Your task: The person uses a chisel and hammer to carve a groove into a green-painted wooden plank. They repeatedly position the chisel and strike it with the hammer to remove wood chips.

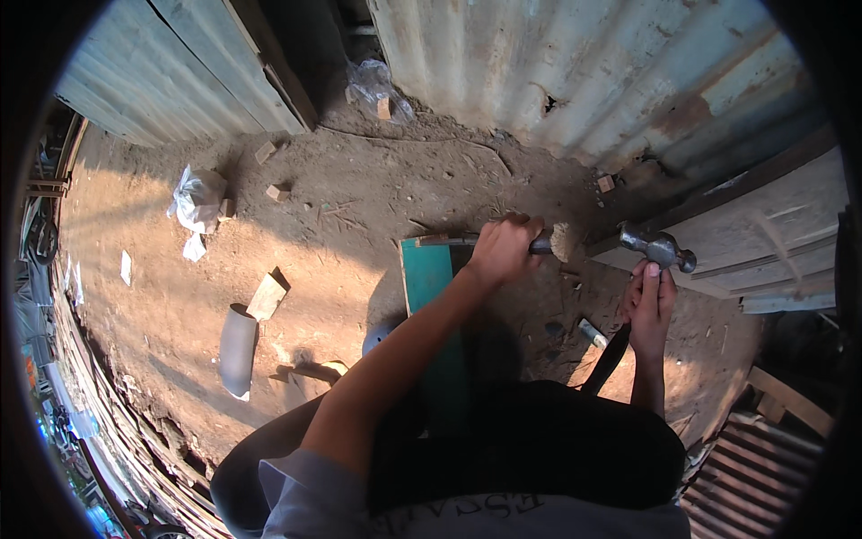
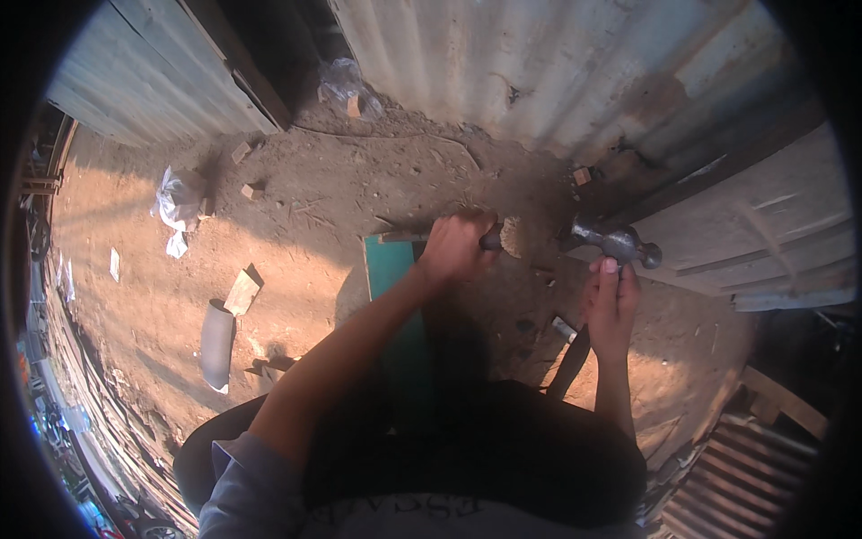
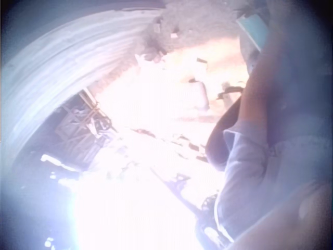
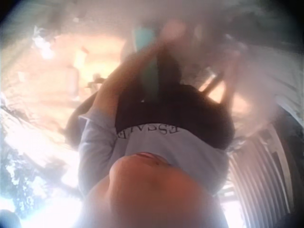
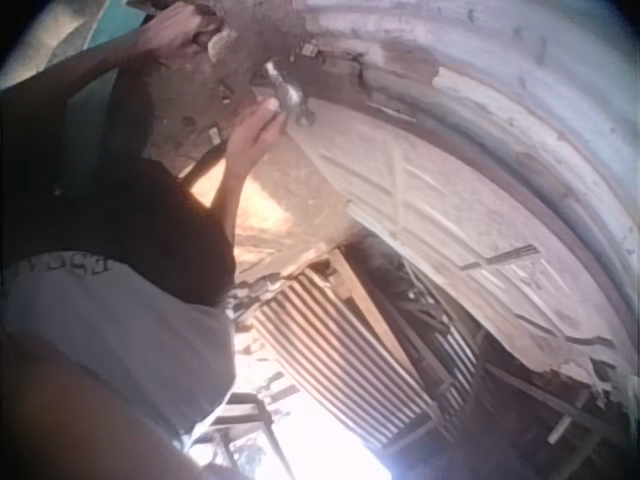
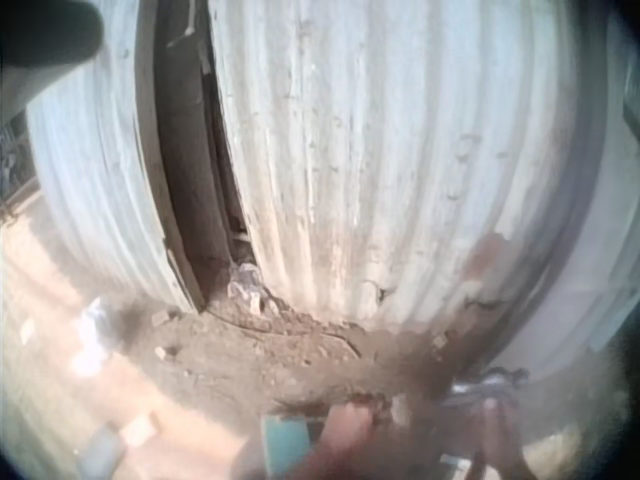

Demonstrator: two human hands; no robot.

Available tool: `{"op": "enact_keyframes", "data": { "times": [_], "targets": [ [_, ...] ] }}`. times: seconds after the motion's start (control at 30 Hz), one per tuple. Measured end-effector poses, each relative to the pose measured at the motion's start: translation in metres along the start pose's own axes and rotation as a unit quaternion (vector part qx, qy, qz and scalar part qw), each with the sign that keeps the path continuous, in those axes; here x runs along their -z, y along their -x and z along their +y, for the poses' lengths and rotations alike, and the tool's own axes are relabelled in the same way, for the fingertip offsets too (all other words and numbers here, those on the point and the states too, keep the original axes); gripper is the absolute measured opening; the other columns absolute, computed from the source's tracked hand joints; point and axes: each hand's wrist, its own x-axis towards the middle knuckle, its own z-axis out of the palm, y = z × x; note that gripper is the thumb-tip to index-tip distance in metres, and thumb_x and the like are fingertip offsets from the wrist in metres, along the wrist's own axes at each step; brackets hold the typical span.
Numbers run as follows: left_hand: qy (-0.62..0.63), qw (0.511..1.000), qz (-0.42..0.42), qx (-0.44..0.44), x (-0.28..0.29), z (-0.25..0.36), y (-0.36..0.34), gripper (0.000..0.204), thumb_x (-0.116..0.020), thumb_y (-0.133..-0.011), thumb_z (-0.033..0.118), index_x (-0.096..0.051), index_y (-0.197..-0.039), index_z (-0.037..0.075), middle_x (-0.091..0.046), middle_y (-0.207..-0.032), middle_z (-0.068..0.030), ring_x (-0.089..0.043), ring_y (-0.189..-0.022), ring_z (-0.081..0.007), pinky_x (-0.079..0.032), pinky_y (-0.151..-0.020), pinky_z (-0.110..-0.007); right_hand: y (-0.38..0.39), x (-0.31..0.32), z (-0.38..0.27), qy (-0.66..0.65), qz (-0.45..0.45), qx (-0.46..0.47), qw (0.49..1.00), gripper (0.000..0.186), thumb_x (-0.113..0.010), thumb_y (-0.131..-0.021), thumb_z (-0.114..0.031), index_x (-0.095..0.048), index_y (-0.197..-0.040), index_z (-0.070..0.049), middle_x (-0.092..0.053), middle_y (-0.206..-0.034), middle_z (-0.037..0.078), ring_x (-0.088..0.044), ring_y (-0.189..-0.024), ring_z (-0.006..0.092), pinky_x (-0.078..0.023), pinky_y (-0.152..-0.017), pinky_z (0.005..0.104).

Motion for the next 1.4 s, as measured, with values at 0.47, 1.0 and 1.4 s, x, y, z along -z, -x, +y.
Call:
{"op": "enact_keyframes", "data": {
  "times": [0.47, 1.0, 1.4],
  "targets": [
    [-0.033, 0.999, -0.020, 0.019, -0.024, -0.013, -0.009, 0.026, -0.067, -0.071, 0.022, -0.057, -0.092, 0.009, -0.067, -0.081, -0.0145, -0.067, -0.077, -0.0334, -0.052, -0.069, -0.045, -0.011, -0.052, 0.021, 0.030, -0.041, -0.005, 0.999, 0.037, -0.040, -0.103, -0.040, -0.041, -0.082, -0.010, -0.031, -0.059, -0.005, -0.028, -0.042, 0.0032, -0.023, -0.037, 0.0213],
    [-0.002, 0.999, 0.037, 0.016, -0.021, -0.014, -0.012, 0.018, -0.067, -0.071, 0.021, -0.059, -0.082, 0.010, -0.066, -0.077, -0.0145, -0.065, -0.076, -0.0367, -0.052, -0.068, -0.047, -0.026, -0.015, 0.003, -0.109, 0.159, -0.037, 0.981, 0.031, -0.043, -0.103, -0.034, -0.041, -0.081, -0.012, -0.033, -0.059, -0.006, -0.027, -0.044, 0.0017, -0.023, -0.040, 0.0216],
    [-0.046, 0.999, -0.019, 0.018, -0.032, -0.011, -0.014, 0.022, -0.066, -0.069, 0.020, -0.062, -0.088, 0.009, -0.067, -0.080, -0.0144, -0.066, -0.077, -0.0359, -0.053, -0.070, -0.046, -0.017, -0.032, 0.076, 0.012, 0.057, -0.033, 0.998, 0.035, -0.042, -0.103, -0.037, -0.041, -0.079, -0.011, -0.033, -0.056, -0.007, -0.029, -0.042, 0.0021, -0.024, -0.038, 0.0223]
  ]
}}
